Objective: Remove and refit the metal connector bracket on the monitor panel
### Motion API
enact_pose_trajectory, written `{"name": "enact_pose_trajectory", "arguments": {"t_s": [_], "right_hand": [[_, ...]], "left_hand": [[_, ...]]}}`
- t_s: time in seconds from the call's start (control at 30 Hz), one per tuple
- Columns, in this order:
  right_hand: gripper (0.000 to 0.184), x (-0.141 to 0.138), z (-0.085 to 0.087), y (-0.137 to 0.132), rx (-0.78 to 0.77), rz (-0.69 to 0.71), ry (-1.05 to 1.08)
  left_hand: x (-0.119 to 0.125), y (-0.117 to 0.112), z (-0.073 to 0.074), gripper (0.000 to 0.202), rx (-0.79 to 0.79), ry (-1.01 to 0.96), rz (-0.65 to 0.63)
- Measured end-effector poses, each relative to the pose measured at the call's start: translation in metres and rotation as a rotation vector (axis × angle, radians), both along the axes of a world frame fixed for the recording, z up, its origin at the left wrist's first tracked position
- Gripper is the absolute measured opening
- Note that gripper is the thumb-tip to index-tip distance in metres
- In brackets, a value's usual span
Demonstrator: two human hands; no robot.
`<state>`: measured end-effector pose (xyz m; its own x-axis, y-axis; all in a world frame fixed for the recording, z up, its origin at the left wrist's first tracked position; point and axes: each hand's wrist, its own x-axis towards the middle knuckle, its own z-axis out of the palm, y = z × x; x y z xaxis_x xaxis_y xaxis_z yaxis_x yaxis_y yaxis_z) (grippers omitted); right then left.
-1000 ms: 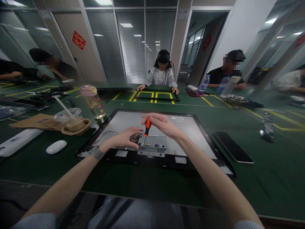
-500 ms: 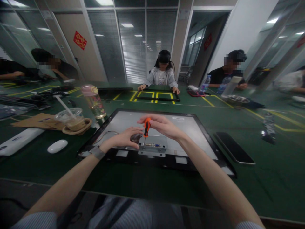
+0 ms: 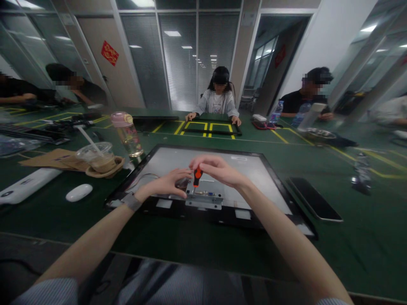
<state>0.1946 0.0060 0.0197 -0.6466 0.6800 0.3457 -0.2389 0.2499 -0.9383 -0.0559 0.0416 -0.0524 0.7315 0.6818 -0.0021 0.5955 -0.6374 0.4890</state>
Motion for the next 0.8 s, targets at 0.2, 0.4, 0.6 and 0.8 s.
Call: {"name": "enact_pose_trajectory", "arguments": {"t_s": [0.2,0.4,0.6,0.8], "right_hand": [[0.017,0.004,-0.004,0.005,-0.016,-0.036,0.03],[0.023,0.009,0.01,0.0,-0.051,-0.023,-0.059],[0.015,0.012,0.006,0.005,0.121,-0.157,-0.108],[0.024,0.012,0.013,0.0,0.039,-0.069,-0.094]], "left_hand": [[0.001,-0.001,0.003,0.073,-0.016,0.017,0.011],[0.002,-0.001,0.003,0.074,-0.016,0.036,0.014],[0.0,0.0,0.003,0.076,-0.004,0.028,0.002],[0.001,0.001,0.001,0.075,-0.01,0.047,0.011]]}}
